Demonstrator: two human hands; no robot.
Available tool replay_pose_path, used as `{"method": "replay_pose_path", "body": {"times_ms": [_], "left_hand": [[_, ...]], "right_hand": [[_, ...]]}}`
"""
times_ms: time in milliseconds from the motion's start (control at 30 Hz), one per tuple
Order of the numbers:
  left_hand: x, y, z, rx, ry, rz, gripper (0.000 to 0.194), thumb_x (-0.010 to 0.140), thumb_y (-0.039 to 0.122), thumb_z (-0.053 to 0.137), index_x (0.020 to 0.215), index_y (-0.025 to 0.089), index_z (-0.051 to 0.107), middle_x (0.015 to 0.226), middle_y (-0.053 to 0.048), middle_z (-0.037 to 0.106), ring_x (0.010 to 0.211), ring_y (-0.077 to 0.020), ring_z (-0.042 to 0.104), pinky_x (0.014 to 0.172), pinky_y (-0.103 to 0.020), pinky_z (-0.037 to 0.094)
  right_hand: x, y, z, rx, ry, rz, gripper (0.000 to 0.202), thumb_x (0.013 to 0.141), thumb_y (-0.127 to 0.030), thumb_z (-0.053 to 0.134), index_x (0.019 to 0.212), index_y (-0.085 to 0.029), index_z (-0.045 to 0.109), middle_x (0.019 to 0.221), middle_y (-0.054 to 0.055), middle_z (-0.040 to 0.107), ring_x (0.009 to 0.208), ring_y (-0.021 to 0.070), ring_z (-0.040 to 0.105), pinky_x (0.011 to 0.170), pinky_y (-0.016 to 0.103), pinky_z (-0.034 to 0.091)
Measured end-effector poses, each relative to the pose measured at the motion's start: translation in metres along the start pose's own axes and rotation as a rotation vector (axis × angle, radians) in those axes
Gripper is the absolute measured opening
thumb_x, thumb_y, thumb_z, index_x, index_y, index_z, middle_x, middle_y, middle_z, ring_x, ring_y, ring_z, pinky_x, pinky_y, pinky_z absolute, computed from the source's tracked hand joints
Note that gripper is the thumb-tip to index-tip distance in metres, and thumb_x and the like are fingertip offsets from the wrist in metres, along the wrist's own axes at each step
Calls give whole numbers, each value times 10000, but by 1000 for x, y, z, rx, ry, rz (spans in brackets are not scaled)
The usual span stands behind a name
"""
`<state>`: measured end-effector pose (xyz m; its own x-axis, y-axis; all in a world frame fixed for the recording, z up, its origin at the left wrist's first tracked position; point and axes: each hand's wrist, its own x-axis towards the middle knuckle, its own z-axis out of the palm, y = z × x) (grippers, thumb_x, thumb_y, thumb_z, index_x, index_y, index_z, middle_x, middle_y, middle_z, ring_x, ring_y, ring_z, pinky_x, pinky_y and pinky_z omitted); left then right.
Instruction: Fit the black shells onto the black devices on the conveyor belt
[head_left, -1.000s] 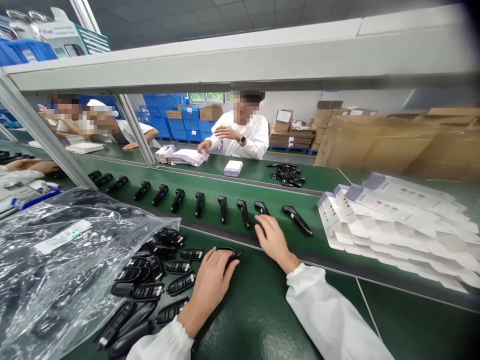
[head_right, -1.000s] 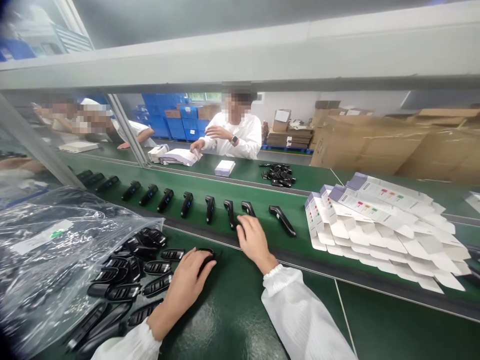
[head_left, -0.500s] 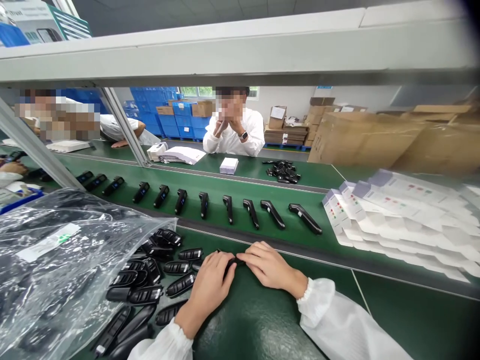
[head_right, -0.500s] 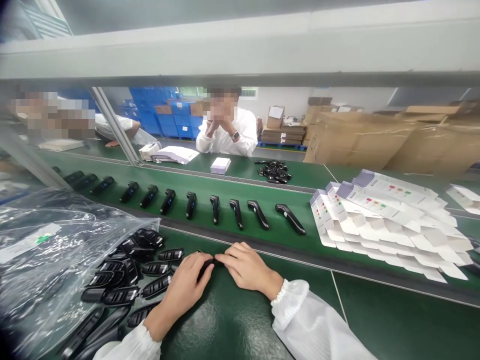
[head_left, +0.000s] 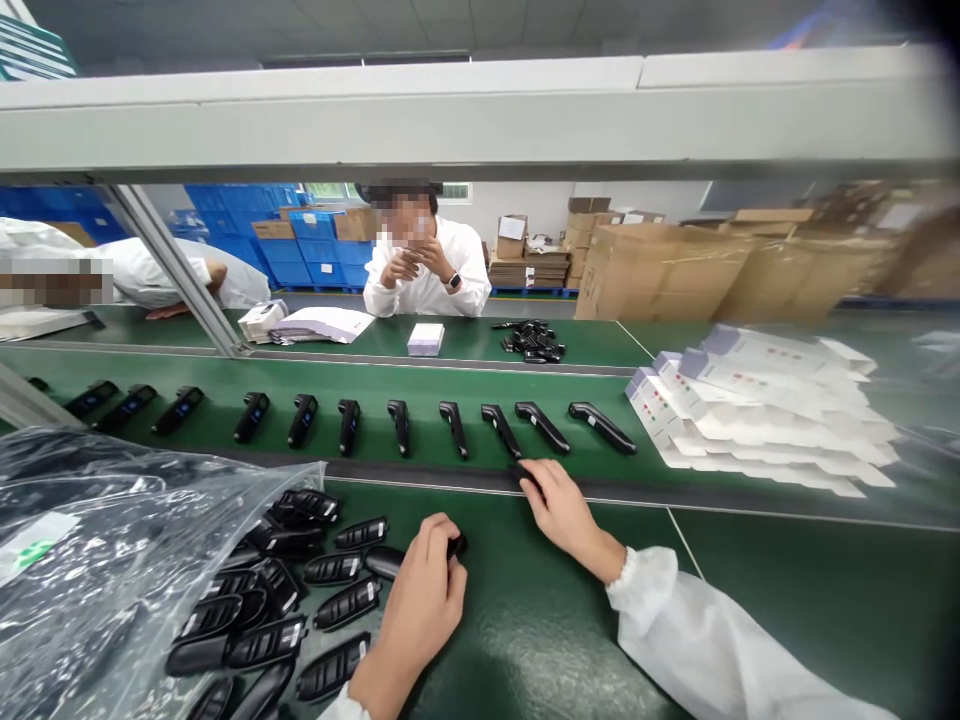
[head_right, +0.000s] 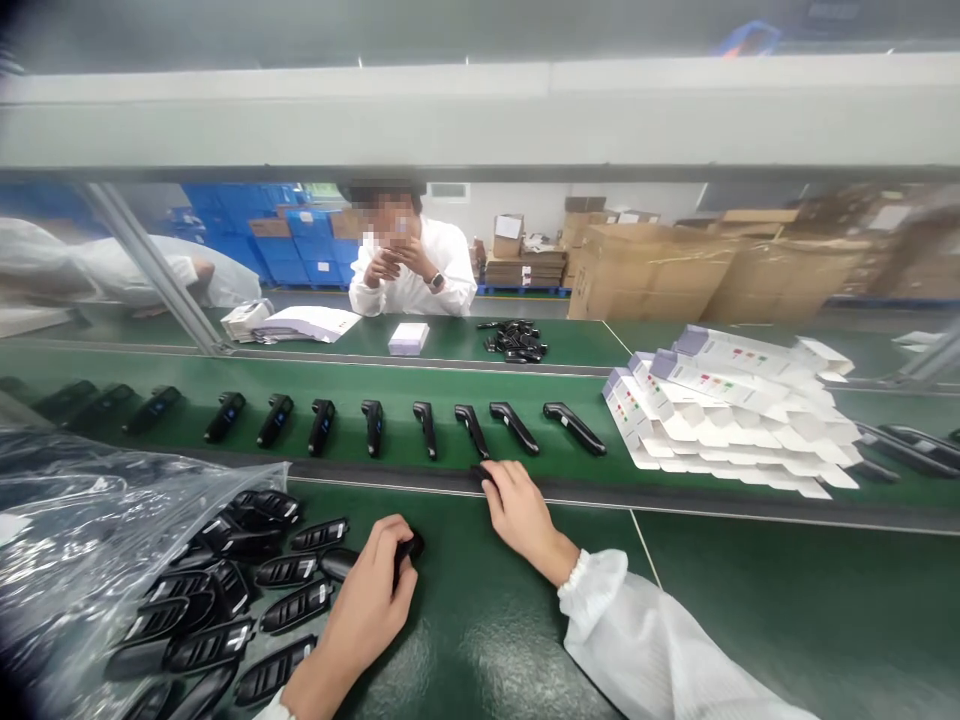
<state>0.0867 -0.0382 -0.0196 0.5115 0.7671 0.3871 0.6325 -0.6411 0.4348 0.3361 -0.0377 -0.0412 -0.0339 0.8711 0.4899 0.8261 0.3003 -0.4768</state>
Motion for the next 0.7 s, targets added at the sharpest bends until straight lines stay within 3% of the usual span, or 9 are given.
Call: {"method": "replay_pose_path", "body": {"times_ms": [100, 267, 400, 467, 600, 700], "left_hand": [[1, -3, 3, 4, 43, 16, 186, 947, 145, 399, 1106, 207, 472, 1138, -106, 584, 1055, -228, 645, 859, -376, 580], [1, -2, 4, 87, 48, 31, 281, 999, 232, 413, 1267, 227, 496, 1216, -106, 601, 1091, -231, 647, 918, -387, 572], [-2, 2, -2, 44, 74, -1, 427, 1000, 171, 349, 1421, 226, 397, 1330, -140, 518, 1169, -214, 610, 944, -352, 559], [-3, 3, -3, -7, 103, -36, 459, 992, 140, 318, 1442, 215, 363, 1343, -153, 495, 1166, -203, 612, 923, -330, 566], [-2, -2, 2, -86, 144, -57, 394, 993, 190, 370, 1386, 196, 384, 1275, -140, 580, 1149, -211, 636, 952, -363, 566], [-1, -9, 9, -25, 196, -34, 352, 988, 217, 399, 1338, 180, 421, 1212, -125, 651, 1116, -220, 664, 955, -390, 573]], "right_hand": [[16, 16, -1, 72, 73, 121, 272, 992, -258, 445, 1203, -163, 587, 1163, 112, 613, 1086, 231, 592, 987, 364, 480], [45, 28, 1, -20, -42, 249, 259, 945, -214, 476, 1155, -166, 619, 1242, 112, 580, 1095, 214, 609, 980, 308, 469], [60, 33, 4, -232, -140, 393, 457, 907, -179, 506, 1362, -137, 498, 1239, 151, 610, 1062, 257, 632, 859, 320, 496], [65, 38, 7, -337, -192, 397, 532, 911, -163, 496, 1433, -94, 418, 1193, 177, 637, 1072, 286, 624, 836, 336, 490], [70, 49, 9, -432, -235, 342, 462, 922, -91, 451, 1378, -15, 467, 1177, 233, 629, 1123, 306, 583, 934, 361, 434], [72, 53, 5, -445, -244, 335, 471, 904, -59, 459, 1371, 3, 462, 1179, 246, 617, 1126, 311, 571, 961, 367, 409]]}}
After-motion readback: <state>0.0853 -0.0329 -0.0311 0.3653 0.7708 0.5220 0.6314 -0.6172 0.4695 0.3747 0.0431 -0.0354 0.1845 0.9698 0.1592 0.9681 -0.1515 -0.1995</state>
